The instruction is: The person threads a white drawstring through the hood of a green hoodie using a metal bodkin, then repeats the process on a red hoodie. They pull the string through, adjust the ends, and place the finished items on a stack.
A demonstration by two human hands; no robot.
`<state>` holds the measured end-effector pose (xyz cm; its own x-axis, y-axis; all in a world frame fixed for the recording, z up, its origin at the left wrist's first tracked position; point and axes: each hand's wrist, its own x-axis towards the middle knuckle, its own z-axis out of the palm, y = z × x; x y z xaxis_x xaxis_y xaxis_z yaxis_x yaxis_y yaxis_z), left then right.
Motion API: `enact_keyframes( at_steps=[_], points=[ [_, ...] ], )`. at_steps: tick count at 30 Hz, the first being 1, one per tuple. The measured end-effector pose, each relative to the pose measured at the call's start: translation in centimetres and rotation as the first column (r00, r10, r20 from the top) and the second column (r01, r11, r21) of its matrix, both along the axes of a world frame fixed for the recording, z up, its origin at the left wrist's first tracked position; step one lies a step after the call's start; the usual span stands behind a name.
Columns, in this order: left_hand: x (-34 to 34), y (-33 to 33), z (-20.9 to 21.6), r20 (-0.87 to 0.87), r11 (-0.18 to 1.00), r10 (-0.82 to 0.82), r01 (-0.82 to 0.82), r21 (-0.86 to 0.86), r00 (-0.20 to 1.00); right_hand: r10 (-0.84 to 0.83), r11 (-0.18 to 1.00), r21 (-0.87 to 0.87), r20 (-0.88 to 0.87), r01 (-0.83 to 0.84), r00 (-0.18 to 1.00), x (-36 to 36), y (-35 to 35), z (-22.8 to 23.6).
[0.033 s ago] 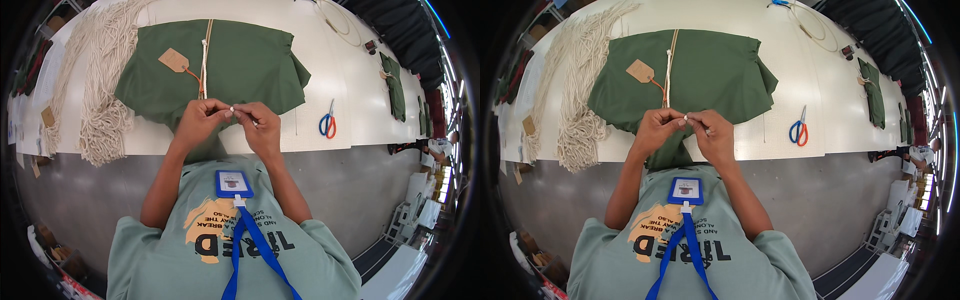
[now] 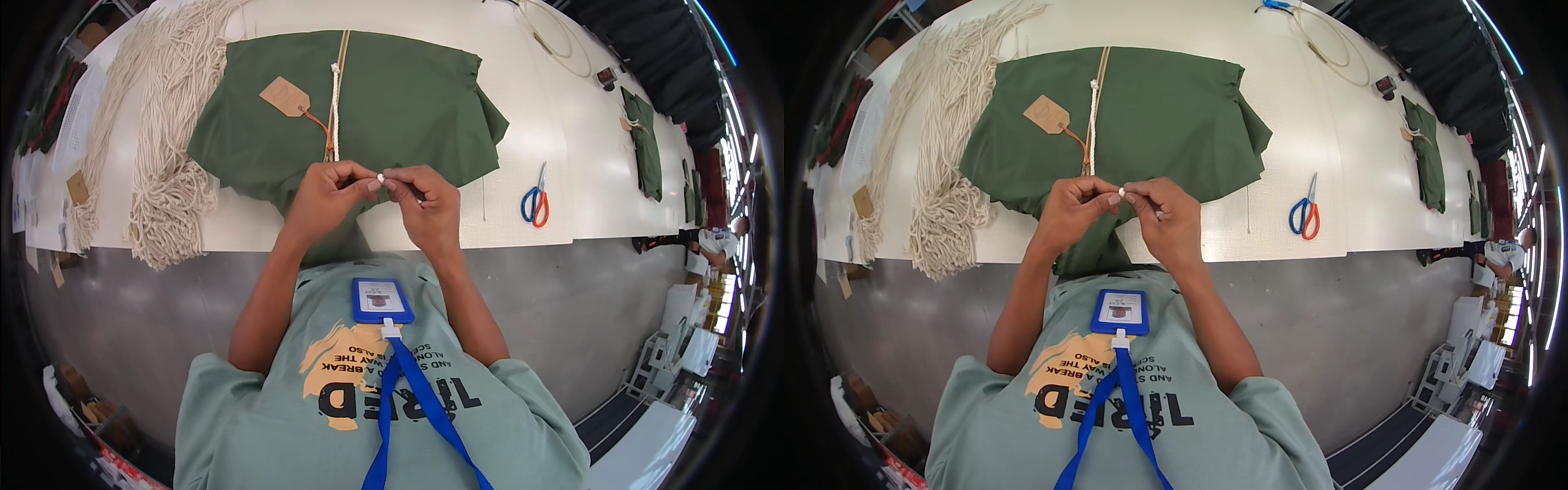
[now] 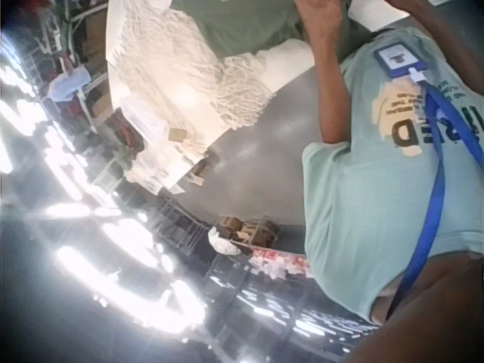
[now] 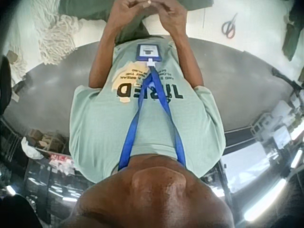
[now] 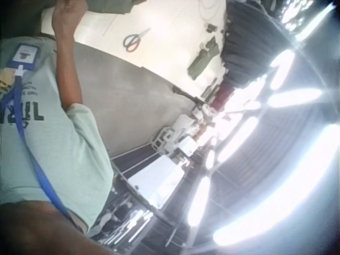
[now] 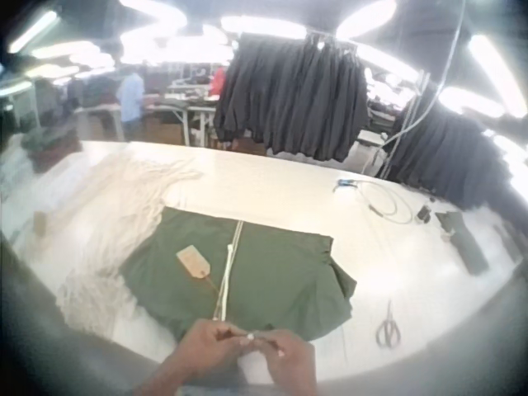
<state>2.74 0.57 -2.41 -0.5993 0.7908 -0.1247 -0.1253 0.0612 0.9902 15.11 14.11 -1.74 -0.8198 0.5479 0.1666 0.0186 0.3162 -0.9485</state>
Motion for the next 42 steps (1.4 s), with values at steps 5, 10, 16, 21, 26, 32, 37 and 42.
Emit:
enact_keyframes(
  at_steps=[5, 10, 16, 21, 26, 32, 37, 42],
  points=[
    [0.1, -1.0, -0.3, 0.022, 0.999, 0.047, -0.048, 0.027, 0.999, 0.006, 0.989, -0.148, -0.027, -0.01, 1.0, -0.2, -0.6, -0.3],
    [0.7, -3.1, -2.2, -0.145, 0.969, 0.248, -0.247, 0.03, 0.958, 0.008, 0.993, -0.114, -0.022, -0.01, 1.0, -1.2, -0.9, 0.4],
    [3.1, -8.8, -8.6, -0.359, 0.809, 0.45, -0.544, -0.223, 0.817, -0.038, 0.999, 0.022, 0.036, 0.038, 0.999, -1.8, 0.7, 3.3],
    [8.1, -10.1, -11.3, -0.319, 0.81, 0.323, -0.435, -0.393, 0.891, -0.001, 0.999, 0.045, 0.024, 0.0, 1.0, -3.5, 1.1, 4.5],
    [11.4, -11.5, -11.5, -0.184, 0.834, 0.011, -0.111, -0.54, 0.983, 0.072, 0.997, 0.027, 0.034, -0.073, 0.997, -8.0, 3.2, 4.5],
    [18.9, -10.0, -11.6, -0.199, 0.755, 0.268, -0.334, -0.565, 0.943, 0.219, 0.92, 0.279, 0.212, -0.274, 0.952, -19.4, 8.7, 0.3],
    [23.1, -7.1, -11.3, -0.329, 0.513, 0.388, -0.499, -0.699, 0.861, 0.336, 0.812, 0.388, 0.301, -0.436, 0.893, -27.4, 10.5, -5.6],
    [25.2, -4.9, -11.1, -0.461, 0.263, 0.381, -0.572, -0.777, 0.802, 0.283, 0.725, 0.524, 0.365, -0.447, 0.887, -30.7, 10.7, -8.3]
  ],
)
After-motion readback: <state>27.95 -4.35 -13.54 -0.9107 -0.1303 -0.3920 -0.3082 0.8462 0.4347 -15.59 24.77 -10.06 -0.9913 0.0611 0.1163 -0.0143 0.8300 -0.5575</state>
